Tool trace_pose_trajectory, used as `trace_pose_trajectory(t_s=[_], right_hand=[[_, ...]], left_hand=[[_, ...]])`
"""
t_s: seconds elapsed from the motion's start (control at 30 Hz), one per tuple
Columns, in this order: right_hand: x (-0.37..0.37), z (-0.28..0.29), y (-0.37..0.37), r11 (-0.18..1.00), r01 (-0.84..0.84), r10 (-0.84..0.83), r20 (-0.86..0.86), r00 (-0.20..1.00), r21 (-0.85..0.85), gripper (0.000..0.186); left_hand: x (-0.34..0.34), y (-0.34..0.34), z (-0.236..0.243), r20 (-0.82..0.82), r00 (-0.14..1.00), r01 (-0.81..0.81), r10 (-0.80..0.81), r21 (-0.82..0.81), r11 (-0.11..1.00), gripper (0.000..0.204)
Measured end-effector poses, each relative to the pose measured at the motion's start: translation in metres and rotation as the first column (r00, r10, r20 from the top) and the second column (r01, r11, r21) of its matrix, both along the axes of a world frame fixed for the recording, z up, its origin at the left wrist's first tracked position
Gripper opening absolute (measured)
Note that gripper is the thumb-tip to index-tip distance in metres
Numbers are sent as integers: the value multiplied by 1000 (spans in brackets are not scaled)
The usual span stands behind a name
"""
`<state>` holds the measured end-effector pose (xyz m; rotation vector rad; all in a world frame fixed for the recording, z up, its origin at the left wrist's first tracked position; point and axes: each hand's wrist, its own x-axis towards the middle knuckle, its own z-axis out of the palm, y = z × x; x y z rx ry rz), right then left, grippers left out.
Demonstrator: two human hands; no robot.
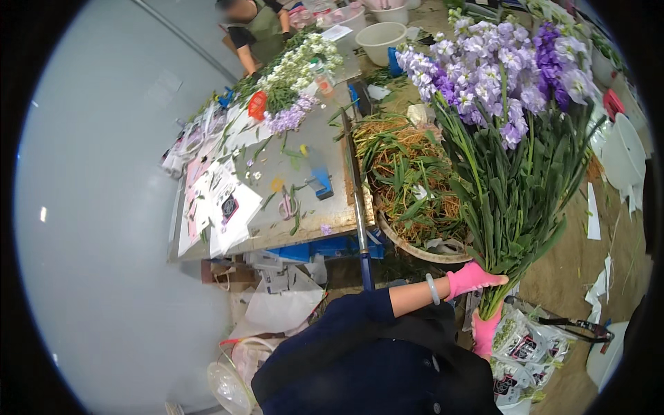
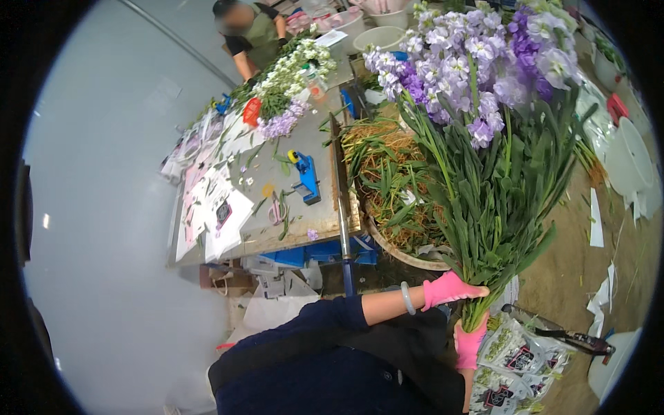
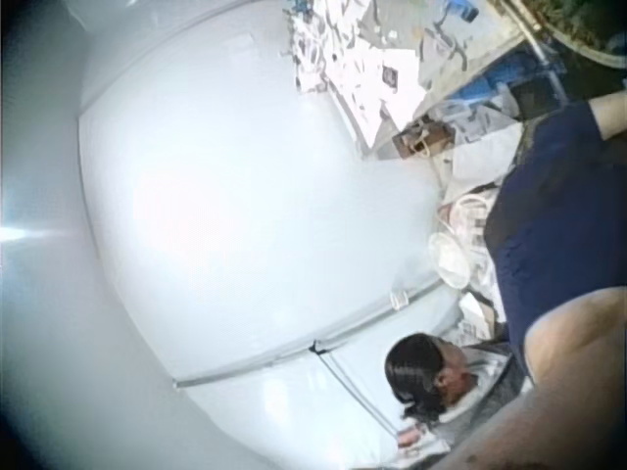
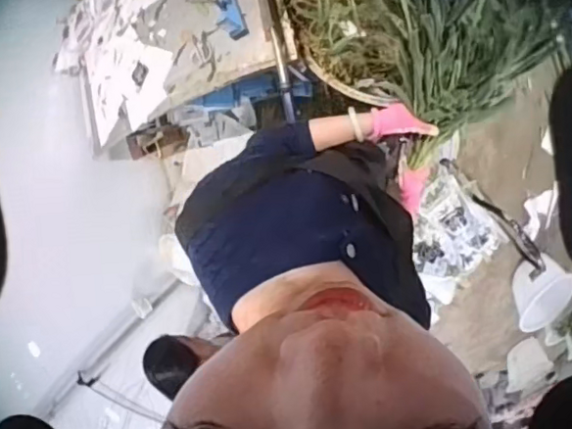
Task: The person gathers and aligns purple and white flower stems on a table, then ties the bunches with rubber bands. They move the completed bouquets to the floor and continue handling additional stems.
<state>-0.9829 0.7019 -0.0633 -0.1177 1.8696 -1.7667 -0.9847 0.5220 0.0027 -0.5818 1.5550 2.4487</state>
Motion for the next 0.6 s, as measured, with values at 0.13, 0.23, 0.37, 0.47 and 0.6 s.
trace_pose_trajectory(t_s=[0.13, 0.23, 0.37, 0.47, 0.6], right_hand=[[-34, 14, 19, 997, -67, 65, 57, 996, 42, 76], [-53, 28, 20, 985, -164, 166, -44, 985, 57, 75], [-66, 42, 13, 968, -236, 248, -164, 955, 86, 75], [-70, 56, 5, 950, -271, 288, -99, 952, 154, 76], [-71, 46, -3, 964, -261, 264, -86, 961, 48, 76]], left_hand=[[-12, 4, 52, -3, 995, -98, 98, 52, 994, 24], [-18, 11, 24, 118, 985, -129, 123, 48, 990, 32], [-27, 16, -4, 176, 972, -159, 158, -5, 987, 43], [-21, 4, 25, 240, 962, -136, 132, -1, 991, 42], [-12, -4, 58, 215, 961, -180, 175, 3, 984, 45]])
